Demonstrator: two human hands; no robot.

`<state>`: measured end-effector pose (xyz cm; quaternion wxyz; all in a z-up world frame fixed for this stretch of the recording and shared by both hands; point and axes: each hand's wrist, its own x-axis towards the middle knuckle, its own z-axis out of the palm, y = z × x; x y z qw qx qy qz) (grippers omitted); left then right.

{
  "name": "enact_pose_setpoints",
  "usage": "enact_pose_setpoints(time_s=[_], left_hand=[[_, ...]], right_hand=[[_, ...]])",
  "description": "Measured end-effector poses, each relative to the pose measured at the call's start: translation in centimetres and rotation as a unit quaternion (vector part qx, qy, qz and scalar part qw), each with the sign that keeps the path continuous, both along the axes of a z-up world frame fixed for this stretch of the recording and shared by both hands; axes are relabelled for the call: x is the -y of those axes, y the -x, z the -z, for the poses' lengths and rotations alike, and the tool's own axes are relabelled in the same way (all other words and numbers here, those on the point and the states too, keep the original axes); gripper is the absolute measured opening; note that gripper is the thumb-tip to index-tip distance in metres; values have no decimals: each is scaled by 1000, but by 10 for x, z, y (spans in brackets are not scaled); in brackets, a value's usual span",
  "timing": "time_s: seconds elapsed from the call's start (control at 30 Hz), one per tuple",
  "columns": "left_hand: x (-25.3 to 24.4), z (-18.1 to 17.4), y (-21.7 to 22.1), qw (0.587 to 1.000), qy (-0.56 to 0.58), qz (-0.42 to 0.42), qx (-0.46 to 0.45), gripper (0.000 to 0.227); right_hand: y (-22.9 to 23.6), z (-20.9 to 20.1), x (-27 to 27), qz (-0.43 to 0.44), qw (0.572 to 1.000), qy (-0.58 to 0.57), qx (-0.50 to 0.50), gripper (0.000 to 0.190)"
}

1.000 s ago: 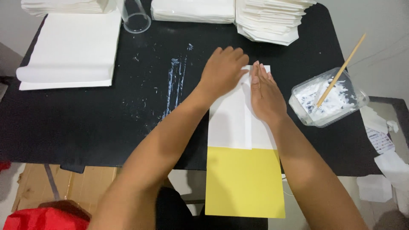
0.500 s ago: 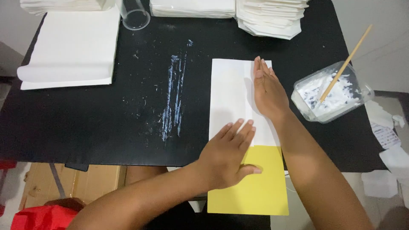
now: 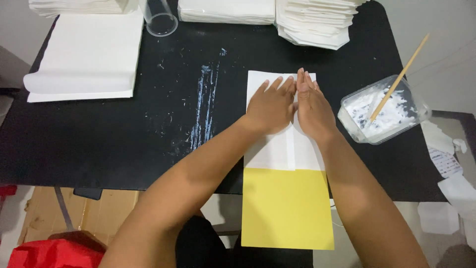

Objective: Folding and gluing a paper template to create a paper bag at a manual assembly station.

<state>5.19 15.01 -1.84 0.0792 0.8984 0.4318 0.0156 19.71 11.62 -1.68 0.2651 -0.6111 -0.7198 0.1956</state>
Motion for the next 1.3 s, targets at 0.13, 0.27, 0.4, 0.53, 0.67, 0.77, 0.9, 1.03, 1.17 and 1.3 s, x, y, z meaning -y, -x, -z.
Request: enact_pose_setpoints(time_s=[0.13, 0.27, 0.4, 0.53, 0.67, 0.77, 0.9, 1.03, 1.17, 1.3], left_hand=[[20, -11, -4, 999, -6, 0, -50, 68], [105, 21, 20, 994, -91, 27, 45, 75], [197, -4, 58, 973, -20, 147, 179, 87], [252, 9, 75, 961, -115, 182, 173, 49], [259, 10, 80, 967, -160, 138, 144, 46], [261, 9, 83, 962, -154, 133, 182, 41], [264, 8, 84, 965, -173, 118, 156, 41], [265, 9, 85, 968, -154, 120, 158, 47], [267, 7, 86, 969, -140, 121, 165, 45], [268, 4, 87, 971, -129, 121, 160, 47]], right_hand=[[0, -9, 9, -2, 1000, 9, -12, 78], [-2, -4, 4, 20, 999, 39, 12, 78], [2, -6, -2, 11, 999, 33, -13, 91], [-1, 7, -16, -13, 992, 53, 112, 59], [20, -22, 2, 22, 981, 2, 194, 76], [29, -24, 10, -50, 973, -31, 225, 71], [31, -20, 10, -54, 967, 46, 244, 74], [33, -22, 10, -49, 969, 48, 238, 74], [34, -20, 8, -43, 967, 59, 243, 75], [32, -18, 6, -57, 969, 43, 236, 74]])
